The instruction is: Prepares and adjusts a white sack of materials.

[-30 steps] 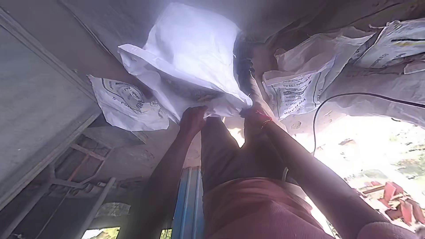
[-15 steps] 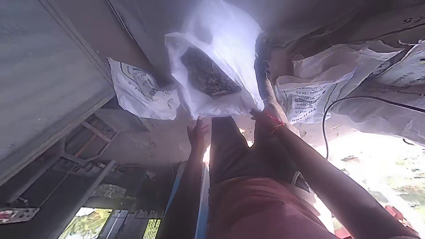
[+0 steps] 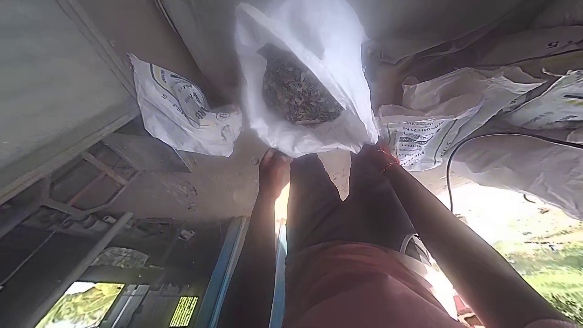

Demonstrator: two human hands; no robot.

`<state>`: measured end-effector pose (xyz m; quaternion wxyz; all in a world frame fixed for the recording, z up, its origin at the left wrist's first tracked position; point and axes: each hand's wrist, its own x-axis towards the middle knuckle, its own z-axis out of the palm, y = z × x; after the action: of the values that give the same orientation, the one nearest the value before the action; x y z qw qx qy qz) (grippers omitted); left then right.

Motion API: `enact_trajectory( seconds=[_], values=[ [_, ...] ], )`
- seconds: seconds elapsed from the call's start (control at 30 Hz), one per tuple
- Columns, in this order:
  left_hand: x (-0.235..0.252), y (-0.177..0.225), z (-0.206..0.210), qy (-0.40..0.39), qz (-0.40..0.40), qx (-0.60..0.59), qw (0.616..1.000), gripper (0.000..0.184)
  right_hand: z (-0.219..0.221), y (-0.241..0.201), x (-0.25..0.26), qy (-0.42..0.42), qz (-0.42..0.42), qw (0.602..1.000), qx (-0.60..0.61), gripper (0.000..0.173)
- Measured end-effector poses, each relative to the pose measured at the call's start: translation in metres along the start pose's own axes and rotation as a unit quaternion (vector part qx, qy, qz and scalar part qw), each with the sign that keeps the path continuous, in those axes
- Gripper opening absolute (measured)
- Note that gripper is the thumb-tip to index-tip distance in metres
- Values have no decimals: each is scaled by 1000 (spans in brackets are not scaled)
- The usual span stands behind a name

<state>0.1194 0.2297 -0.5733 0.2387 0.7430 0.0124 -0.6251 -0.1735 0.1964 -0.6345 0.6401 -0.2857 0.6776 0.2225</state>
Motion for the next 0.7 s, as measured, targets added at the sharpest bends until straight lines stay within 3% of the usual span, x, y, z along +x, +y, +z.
enact_trajectory(
  seconds=[0.07, 0.13, 0.23, 0.27, 0.33, 0.43, 0.47, 0.53, 0.6, 0.63, 0.7],
  values=[
    [2, 8, -5, 59, -20, 54, 997, 39, 9, 5, 5, -30, -3, 1000, 6, 32],
    [4, 17, 5, 142, 2, 106, 984, 38, 12, 6, 9, -43, 7, 999, 30, 30],
    [14, 19, 19, 188, 58, 86, 977, 38, 26, 28, 25, -43, 4, 999, 11, 29],
    [24, 19, 21, 170, 69, 28, 983, 34, 25, 28, 25, -52, 3, 999, -6, 30],
    [37, 13, 14, 45, 64, -108, 991, 34, 4, 9, 10, -76, 7, 996, -44, 27],
    [50, -9, -9, -103, 25, -216, 971, 29, -15, -4, -7, -47, -28, 998, 13, 36],
    [58, -17, -14, -111, 12, -231, 966, 29, -12, 0, -6, -14, -69, 997, 24, 36],
    [69, -34, -24, -77, 2, -219, 973, 29, -18, -28, -18, -46, 9, 998, 31, 35],
    [80, -38, -26, 9, 9, -163, 987, 34, -16, -38, -17, -72, 46, 996, 37, 31],
    [85, -34, -22, 52, 7, -161, 986, 36, -13, -32, -16, -76, 15, 996, 47, 31],
    [86, -15, -6, 72, 2, -228, 971, 43, 16, 1, -7, 40, -121, 988, 88, 31]
  ],
)
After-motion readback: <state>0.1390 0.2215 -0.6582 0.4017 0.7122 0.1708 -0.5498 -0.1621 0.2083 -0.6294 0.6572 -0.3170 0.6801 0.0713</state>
